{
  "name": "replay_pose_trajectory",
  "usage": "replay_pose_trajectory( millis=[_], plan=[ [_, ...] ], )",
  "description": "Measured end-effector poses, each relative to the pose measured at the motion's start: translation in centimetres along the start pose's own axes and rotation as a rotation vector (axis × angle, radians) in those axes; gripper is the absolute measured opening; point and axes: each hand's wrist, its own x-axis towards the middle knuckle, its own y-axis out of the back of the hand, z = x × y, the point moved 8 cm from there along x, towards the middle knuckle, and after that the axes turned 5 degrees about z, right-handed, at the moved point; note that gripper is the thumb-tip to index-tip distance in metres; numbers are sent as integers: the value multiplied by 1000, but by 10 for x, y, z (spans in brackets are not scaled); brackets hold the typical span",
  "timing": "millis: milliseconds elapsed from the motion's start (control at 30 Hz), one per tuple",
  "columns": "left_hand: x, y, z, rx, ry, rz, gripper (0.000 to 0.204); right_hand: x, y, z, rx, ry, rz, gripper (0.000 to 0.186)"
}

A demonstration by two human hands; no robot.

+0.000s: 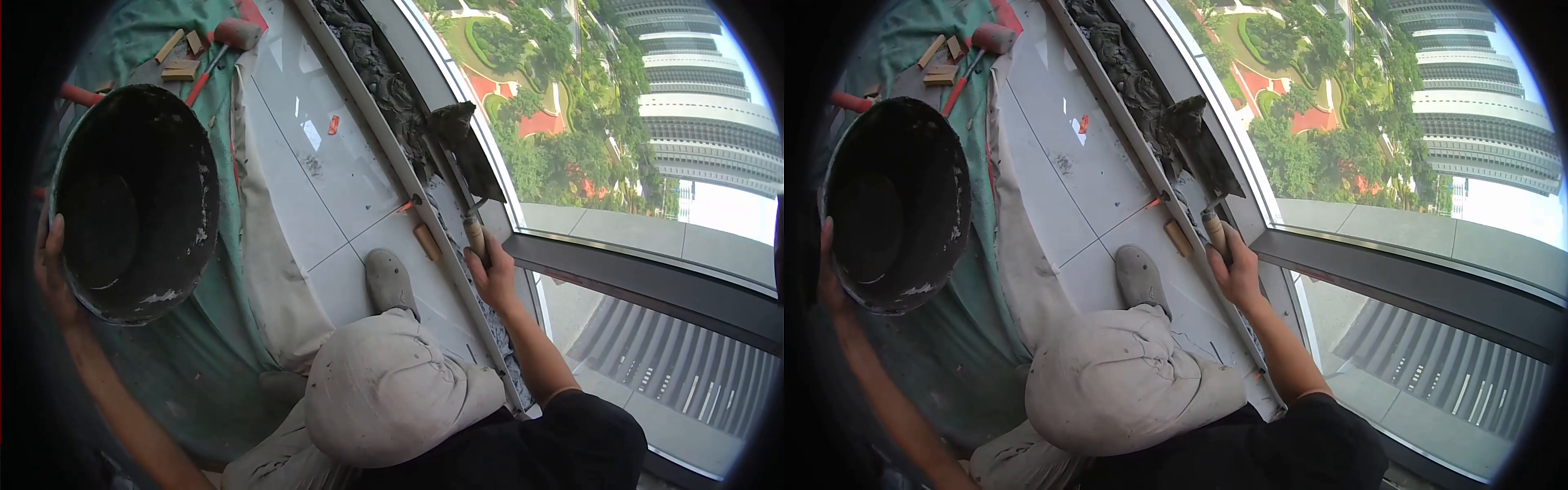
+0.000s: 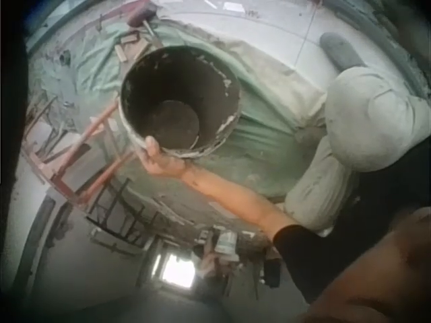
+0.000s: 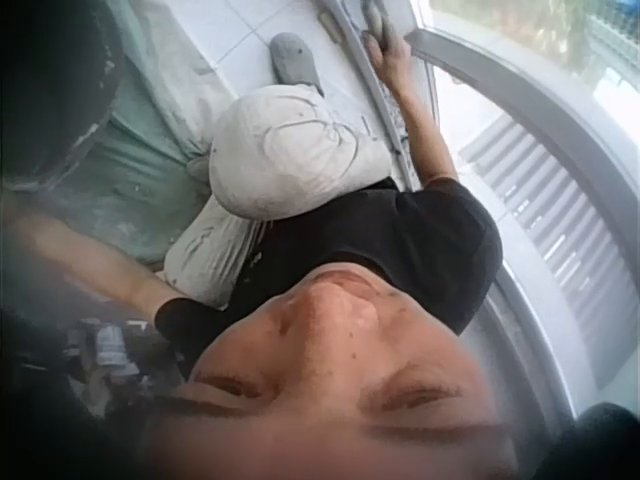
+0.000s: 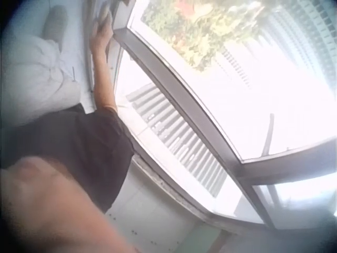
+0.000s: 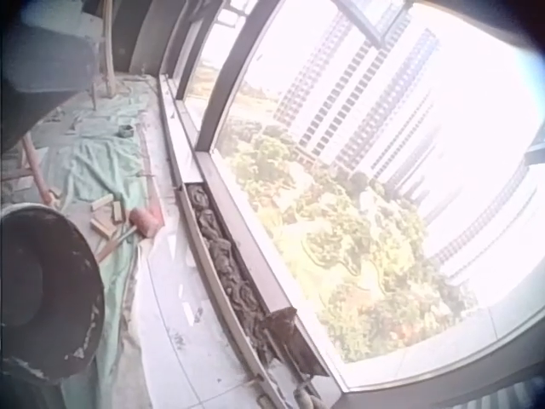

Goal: Applying mortar to a window ledge area using a trowel at a renovation site.

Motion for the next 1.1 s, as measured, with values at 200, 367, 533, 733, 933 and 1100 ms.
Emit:
replay_pose_trajectory(
  millis=[200, 367, 533, 733, 933, 1100],
  plan=[
    [-8, -6, 4, -37, -24, -17, 71, 25, -42, 21, -85, 41, 46, 56],
    [-13, -14, 20, -198, 71, -36, 74, 23, -4, -35, 105, 39, -41, 54],
    [-19, -22, 47, -233, 38, -20, 70, 52, -49, -164, 367, 422, -352, 51],
    [-21, -37, 67, -227, -28, -91, 72, 99, -156, -321, 123, 808, -579, 48],
    [-28, -48, 66, -194, -65, -119, 74, 118, -256, -455, -286, 1242, -108, 35],
    [-39, -44, 65, -146, -115, -92, 75, 124, -332, -480, -344, 1095, -485, 18]
  ],
)
